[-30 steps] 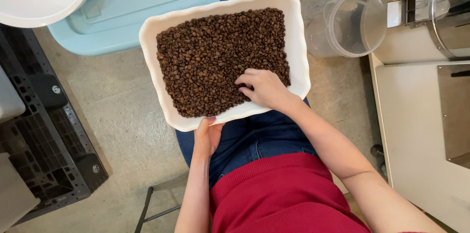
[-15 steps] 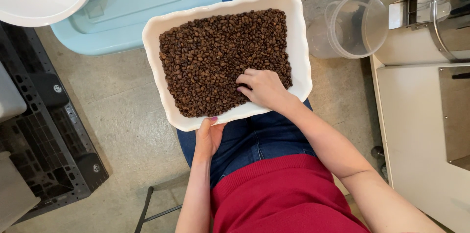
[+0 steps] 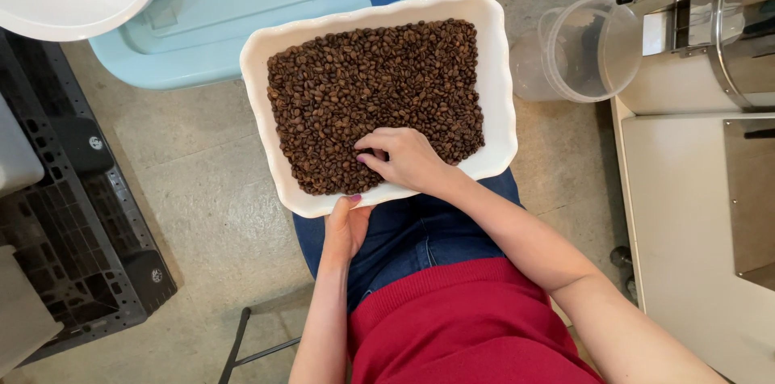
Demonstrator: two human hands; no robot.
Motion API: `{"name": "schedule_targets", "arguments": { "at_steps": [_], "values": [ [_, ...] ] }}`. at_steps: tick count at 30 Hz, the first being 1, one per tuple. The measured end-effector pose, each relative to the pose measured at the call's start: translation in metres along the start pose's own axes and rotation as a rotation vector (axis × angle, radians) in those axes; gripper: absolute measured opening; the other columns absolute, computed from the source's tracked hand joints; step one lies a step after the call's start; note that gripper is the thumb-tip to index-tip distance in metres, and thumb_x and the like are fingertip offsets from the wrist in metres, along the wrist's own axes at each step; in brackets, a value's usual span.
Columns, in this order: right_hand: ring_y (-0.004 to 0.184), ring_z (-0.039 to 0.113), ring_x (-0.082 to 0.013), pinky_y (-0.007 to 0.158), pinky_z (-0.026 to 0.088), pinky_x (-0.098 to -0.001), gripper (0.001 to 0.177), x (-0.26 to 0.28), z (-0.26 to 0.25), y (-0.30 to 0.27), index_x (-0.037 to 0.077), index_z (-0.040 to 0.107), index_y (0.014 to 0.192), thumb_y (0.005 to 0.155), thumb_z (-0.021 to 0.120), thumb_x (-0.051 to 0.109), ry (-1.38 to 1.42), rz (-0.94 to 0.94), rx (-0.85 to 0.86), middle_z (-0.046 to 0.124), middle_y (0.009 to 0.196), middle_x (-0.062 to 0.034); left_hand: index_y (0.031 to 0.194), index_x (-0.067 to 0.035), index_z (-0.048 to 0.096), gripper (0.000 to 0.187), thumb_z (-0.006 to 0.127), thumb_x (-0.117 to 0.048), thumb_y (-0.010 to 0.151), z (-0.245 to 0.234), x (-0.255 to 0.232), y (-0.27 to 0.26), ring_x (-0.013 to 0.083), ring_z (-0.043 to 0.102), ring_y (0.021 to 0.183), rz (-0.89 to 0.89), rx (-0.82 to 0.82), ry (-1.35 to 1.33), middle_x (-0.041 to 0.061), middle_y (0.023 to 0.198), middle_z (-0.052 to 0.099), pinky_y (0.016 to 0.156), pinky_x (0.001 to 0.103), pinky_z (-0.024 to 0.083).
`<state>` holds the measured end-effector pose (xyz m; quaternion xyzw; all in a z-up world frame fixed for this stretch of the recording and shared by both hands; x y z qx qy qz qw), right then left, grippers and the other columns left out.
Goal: Sorting roasted coffee beans by hand to remove defects and placing them into a separate bowl
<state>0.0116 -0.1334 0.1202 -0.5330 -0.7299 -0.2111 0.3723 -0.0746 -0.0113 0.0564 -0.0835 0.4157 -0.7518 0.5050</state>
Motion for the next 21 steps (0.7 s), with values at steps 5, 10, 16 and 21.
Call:
{"name": "schedule_targets", "arguments": {
  "at_steps": [5, 10, 16, 21],
  "values": [
    [0.055, 0.063, -0.0235, 0.051, 0.051, -0.0331, 0.013, 0.000, 0.002, 0.002, 0.016, 0.076, 0.104, 0.093, 0.070, 0.014, -0.053, -0.016, -0.004, 0.060, 0.063, -0.0016, 0.147, -0.003, 0.037, 0.078, 0.057, 0.013, 0.074, 0.002, -0.001, -0.001, 0.0381, 0.051, 0.126, 0.013, 0.004, 0.008, 0.013, 0.143, 0.044, 0.106, 0.070, 0.045],
    [0.052, 0.061, -0.0237, 0.051, 0.051, -0.0336, 0.011, -0.003, 0.007, 0.002, 0.014, 0.072, 0.100, 0.097, 0.061, 0.017, -0.057, 0.010, 0.014, 0.057, 0.058, -0.0013, 0.148, -0.003, 0.038, 0.076, 0.057, 0.011, 0.075, -0.004, 0.001, 0.003, 0.0368, 0.049, 0.128, -0.018, -0.006, 0.004, 0.012, 0.145, 0.042, 0.107, 0.067, 0.045],
    [0.051, 0.062, -0.0239, 0.050, 0.050, -0.0346, 0.011, -0.018, 0.008, -0.001, 0.014, 0.067, 0.094, 0.097, 0.062, 0.023, -0.114, 0.044, 0.025, 0.056, 0.056, -0.0003, 0.149, -0.002, 0.037, 0.080, 0.058, 0.013, 0.073, -0.005, 0.002, 0.004, 0.0376, 0.050, 0.127, 0.012, -0.019, -0.006, 0.013, 0.143, 0.043, 0.106, 0.070, 0.044],
    [0.050, 0.061, -0.0247, 0.050, 0.051, -0.0348, 0.011, -0.027, 0.001, -0.002, 0.012, 0.068, 0.095, 0.096, 0.062, 0.021, -0.178, 0.089, 0.019, 0.056, 0.054, -0.0012, 0.147, -0.001, 0.038, 0.077, 0.058, 0.013, 0.074, 0.003, -0.002, 0.000, 0.0381, 0.049, 0.128, -0.004, -0.033, -0.015, 0.015, 0.143, 0.042, 0.106, 0.070, 0.044]
  ]
}}
Point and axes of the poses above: each hand's wrist, its own y-axis towards the middle knuckle, its own z-axis out of the palm, x = y × z, the point moved 8 cm from there along y, towards the middle knuckle
